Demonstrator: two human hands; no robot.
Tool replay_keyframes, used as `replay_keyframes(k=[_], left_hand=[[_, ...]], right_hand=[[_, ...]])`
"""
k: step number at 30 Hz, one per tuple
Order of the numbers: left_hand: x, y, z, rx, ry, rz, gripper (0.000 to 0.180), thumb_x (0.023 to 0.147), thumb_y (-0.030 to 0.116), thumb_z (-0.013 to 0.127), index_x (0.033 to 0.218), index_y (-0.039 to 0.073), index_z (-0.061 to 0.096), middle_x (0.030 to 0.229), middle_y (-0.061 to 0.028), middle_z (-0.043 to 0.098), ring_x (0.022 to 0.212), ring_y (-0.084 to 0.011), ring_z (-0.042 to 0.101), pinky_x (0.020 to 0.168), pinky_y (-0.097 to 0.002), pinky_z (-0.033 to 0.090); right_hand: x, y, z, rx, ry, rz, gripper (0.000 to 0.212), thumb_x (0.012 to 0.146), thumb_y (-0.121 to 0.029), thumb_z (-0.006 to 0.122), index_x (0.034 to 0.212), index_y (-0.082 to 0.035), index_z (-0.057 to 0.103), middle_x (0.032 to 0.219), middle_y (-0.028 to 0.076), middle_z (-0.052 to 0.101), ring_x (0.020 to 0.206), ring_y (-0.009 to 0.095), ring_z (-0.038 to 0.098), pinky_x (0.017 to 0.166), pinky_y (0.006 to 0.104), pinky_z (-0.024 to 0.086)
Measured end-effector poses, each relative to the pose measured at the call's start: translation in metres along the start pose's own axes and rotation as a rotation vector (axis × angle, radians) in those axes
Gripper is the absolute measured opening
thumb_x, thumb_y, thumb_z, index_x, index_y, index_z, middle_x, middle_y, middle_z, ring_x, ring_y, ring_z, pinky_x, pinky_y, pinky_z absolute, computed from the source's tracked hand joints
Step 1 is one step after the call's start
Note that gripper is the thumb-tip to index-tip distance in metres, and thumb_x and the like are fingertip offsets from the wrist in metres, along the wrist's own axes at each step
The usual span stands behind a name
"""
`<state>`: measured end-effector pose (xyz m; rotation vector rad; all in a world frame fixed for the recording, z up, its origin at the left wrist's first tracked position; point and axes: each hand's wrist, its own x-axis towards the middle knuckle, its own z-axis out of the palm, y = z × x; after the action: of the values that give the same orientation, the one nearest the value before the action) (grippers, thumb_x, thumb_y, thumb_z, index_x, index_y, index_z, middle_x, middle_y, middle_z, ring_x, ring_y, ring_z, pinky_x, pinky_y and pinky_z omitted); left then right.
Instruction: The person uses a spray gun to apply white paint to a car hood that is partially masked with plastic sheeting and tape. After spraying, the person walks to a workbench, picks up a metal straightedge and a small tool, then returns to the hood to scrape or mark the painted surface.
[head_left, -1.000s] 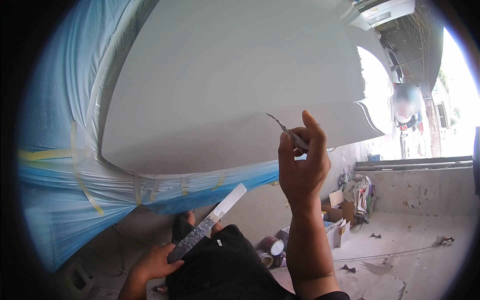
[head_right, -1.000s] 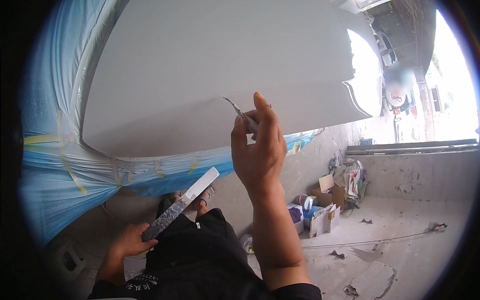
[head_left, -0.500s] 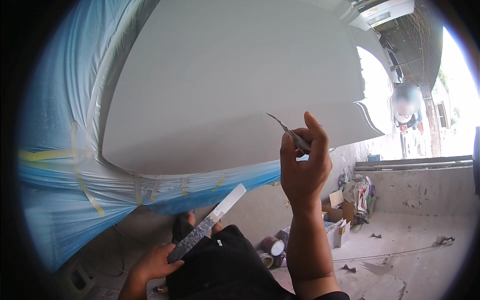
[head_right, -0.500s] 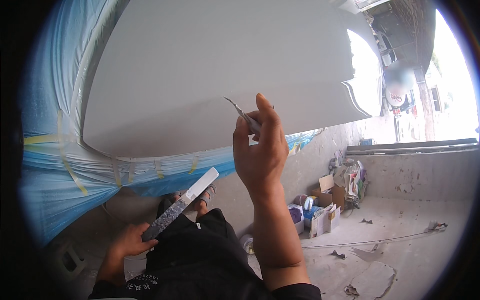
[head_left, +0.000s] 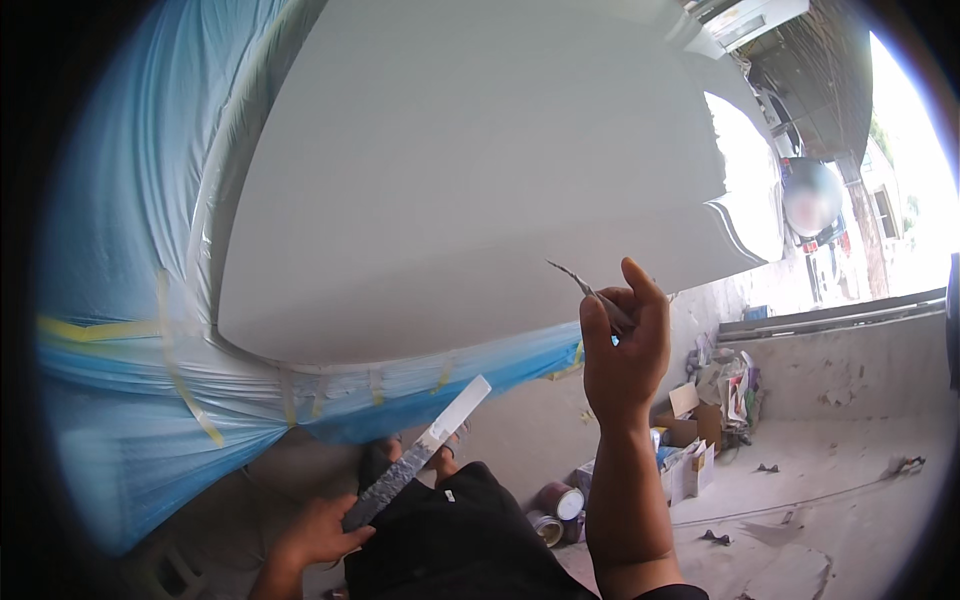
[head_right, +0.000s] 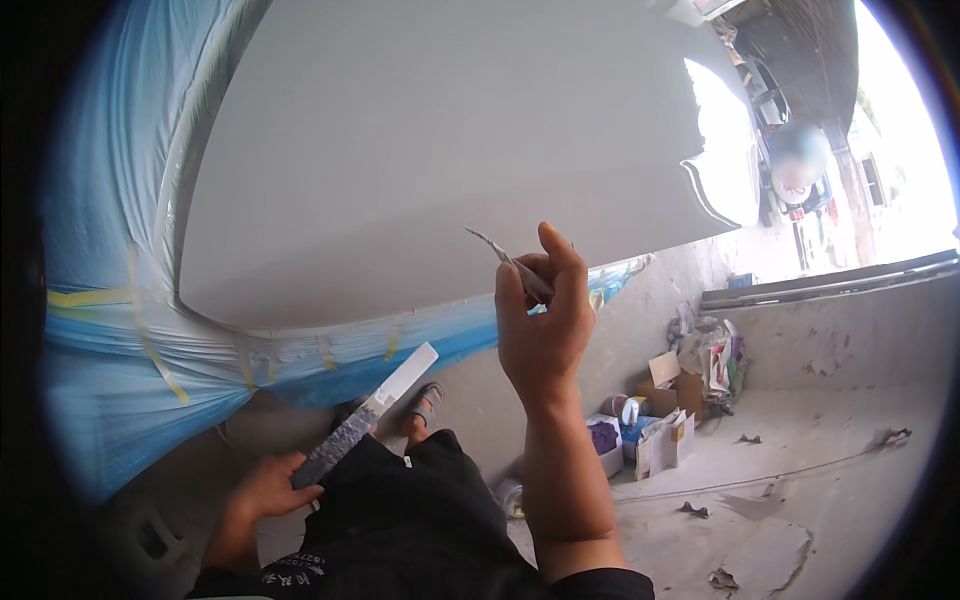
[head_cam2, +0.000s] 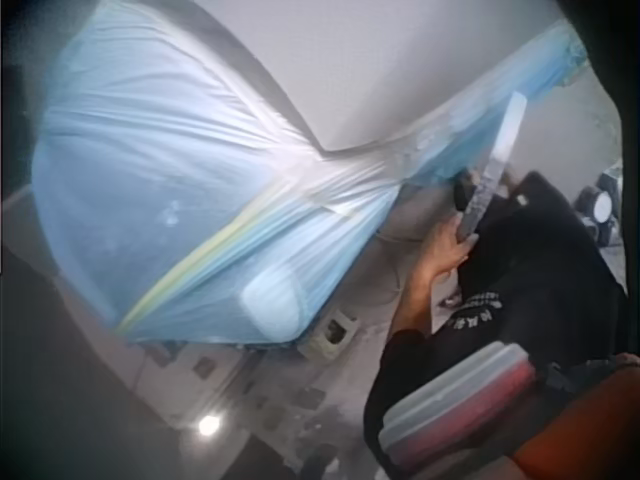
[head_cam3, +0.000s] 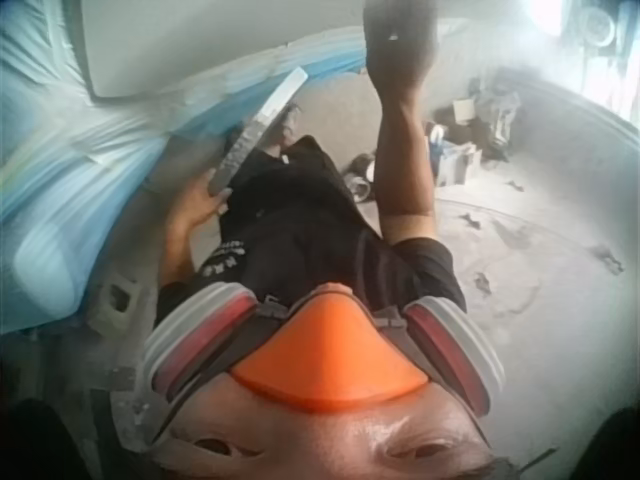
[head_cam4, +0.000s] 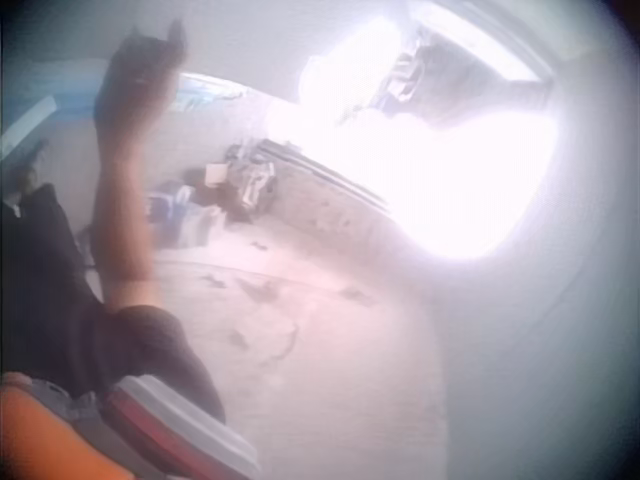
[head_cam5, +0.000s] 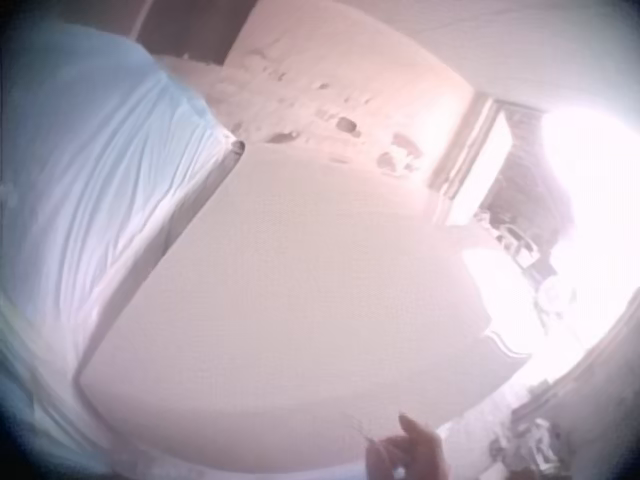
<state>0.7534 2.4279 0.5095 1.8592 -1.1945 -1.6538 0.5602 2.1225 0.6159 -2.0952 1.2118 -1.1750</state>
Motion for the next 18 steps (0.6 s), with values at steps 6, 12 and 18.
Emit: replay_keyframes(k=[6, 12, 18], left_hand=[[-0.005, -0.015, 0.005, 0.049, 0.058, 0.07, 0.033, 0.074, 0.031, 0.073, 0.092, 0.005, 0.062, 0.07, -0.0136, 0.064, 0.061, -0.0284, 0.064, 0.058, -0.036, 0.049], [-0.014, 0.007, -0.002, 0.074, 0.01, 0.002, 0.036, 0.075, 0.032, 0.074, 0.096, 0.005, 0.063, 0.068, -0.0083, 0.063, 0.061, -0.0173, 0.06, 0.058, -0.0312, 0.047], [-0.03, 0.026, 0.018, 0.175, 0.104, 0.021, 0.039, 0.074, 0.035, 0.073, 0.096, 0.004, 0.062, 0.068, -0.0133, 0.064, 0.061, -0.0259, 0.064, 0.058, -0.0361, 0.049]], right_hand=[[-0.039, 0.021, -0.035, 0.375, -0.08, 0.26, 0.044, 0.084, 0.002, 0.062, 0.125, 0.002, 0.045, 0.09, 0.009, 0.058, 0.078, 0.01, 0.056, 0.07, 0.0216, 0.048], [-0.099, 0.048, -0.079, 0.416, -0.065, 0.48, 0.048, 0.085, 0.0, 0.063, 0.128, 0.0, 0.043, 0.088, 0.007, 0.057, 0.074, 0.011, 0.057, 0.067, 0.0225, 0.048], [-0.155, 0.07, -0.126, 0.491, -0.015, 0.63, 0.049, 0.085, -0.003, 0.064, 0.128, 0.0, 0.043, 0.088, 0.006, 0.057, 0.074, 0.011, 0.056, 0.065, 0.0226, 0.048]])
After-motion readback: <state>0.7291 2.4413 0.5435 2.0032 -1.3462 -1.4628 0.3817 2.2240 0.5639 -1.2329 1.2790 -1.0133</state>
